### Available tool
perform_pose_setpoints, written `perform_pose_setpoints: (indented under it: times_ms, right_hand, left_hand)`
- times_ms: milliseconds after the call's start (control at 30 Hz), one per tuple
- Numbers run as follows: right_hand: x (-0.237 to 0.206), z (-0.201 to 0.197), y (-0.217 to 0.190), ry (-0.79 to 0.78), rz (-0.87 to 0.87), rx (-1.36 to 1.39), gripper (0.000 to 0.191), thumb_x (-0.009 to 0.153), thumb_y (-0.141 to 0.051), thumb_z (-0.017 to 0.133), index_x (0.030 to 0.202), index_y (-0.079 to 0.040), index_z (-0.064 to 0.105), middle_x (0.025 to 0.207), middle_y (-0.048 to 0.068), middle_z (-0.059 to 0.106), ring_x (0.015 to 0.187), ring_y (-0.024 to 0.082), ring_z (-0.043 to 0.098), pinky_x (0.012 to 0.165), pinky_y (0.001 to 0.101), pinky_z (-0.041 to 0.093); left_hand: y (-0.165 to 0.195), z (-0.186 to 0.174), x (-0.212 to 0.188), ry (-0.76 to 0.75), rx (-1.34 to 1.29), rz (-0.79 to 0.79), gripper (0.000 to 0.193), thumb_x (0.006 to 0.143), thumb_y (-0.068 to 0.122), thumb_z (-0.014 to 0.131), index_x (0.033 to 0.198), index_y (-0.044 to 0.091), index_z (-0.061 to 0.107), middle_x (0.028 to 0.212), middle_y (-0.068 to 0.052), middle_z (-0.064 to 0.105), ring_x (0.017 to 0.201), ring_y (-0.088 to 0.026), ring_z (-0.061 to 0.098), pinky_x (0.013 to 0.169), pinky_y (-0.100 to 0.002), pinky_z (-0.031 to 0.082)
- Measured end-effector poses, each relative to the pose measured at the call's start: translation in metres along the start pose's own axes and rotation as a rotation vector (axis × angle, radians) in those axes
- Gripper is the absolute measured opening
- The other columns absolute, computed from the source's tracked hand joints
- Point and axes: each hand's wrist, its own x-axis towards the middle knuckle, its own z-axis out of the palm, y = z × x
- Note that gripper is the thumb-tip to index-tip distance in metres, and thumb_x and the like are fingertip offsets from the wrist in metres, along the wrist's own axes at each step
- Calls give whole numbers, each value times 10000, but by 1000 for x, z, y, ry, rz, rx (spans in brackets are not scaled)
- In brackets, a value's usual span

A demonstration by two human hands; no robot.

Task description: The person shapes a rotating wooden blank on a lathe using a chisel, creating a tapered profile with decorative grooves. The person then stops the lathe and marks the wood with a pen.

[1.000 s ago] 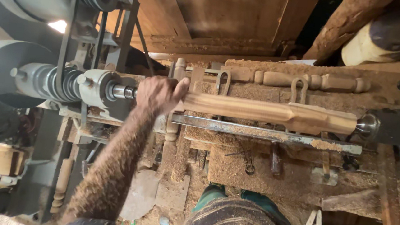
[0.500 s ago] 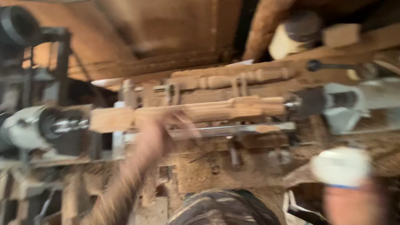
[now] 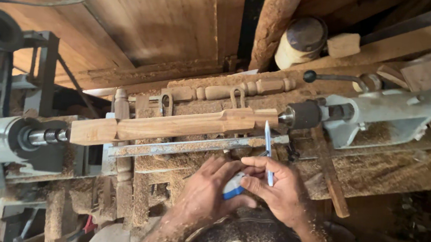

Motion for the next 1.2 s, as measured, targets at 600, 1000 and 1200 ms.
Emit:
perform_pose_setpoints:
  times_ms: [600, 1000, 1200]
  right_hand:
    - [91, -59, -40, 352, -259, -1115, 197, 953, -223, 732, 1130, -139, 737, 899, 95, 774, 752, 216, 732, 620, 352, 562]
    - [31, -126, -35, 167, -549, -143, 462, 1076, -345, 577, 1427, -46, 540, 1060, 135, 696, 809, 165, 661, 684, 316, 618]
    - [38, -118, -3, 41, -566, 568, 36, 1088, 31, 705, 1055, 44, 707, 904, 187, 746, 660, 205, 716, 589, 343, 572]
  left_hand:
    - [-65, -47, 37, 423, 707, -463, 217, 939, 339, 666, 1066, 172, 722, 1107, -55, 678, 1085, -282, 604, 779, -526, 449]
    - [-49, -68, 49, 211, 665, -591, 211, 926, 355, 653, 1016, 182, 734, 1014, -55, 703, 1019, -293, 617, 755, -553, 448]
    - [-49, -75, 53, 201, 643, -591, 195, 896, 343, 676, 942, 166, 741, 963, -64, 716, 999, -308, 621, 780, -559, 433]
